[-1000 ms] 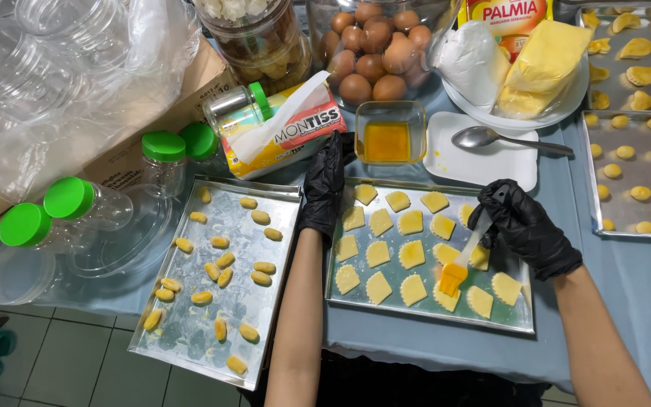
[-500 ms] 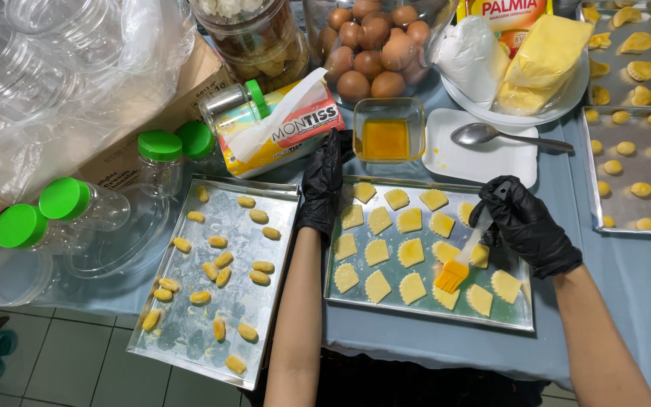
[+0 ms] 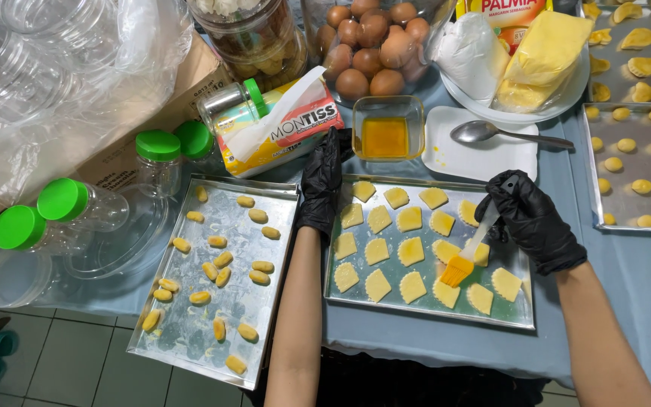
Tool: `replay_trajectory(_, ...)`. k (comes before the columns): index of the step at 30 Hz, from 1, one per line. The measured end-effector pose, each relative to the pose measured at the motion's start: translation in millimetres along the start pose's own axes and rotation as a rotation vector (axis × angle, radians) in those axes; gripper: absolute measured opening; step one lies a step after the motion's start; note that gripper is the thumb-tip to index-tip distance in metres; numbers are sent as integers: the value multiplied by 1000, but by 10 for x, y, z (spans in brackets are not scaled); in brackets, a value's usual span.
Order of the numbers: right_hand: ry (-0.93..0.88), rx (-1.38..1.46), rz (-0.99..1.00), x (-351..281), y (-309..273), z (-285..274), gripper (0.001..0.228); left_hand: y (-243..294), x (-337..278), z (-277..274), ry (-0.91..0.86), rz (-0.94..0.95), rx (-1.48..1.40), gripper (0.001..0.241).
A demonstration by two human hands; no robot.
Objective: Applying egg wash to diamond-shaped pastries on a baking tray using a pastry brush.
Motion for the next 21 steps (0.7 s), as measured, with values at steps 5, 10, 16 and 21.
replay_trajectory(5, -77, 14, 147, -26, 116, 82, 17, 549, -27, -355, -18, -162, -299, 53)
replay_trajectory(10, 2, 50, 227, -32, 239, 2, 20, 228, -13, -135, -21, -41, -63, 48)
replay_trajectory(16, 43, 66, 76, -40, 29, -80, 11, 84, -15, -61, 23, 8, -43, 46)
replay_trajectory(21, -136, 69, 206, -13, 28, 170, 17, 309, 1, -210, -5, -56, -168, 50)
Point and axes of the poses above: each hand's wrist, its own x-axis towards the middle knuckle, its own z-axis out of the palm, y = z × x, the point moved 7 cm from there along x, towards the middle knuckle, and after that the axes turned 11 degrees about -y, right-handed, at the moved point
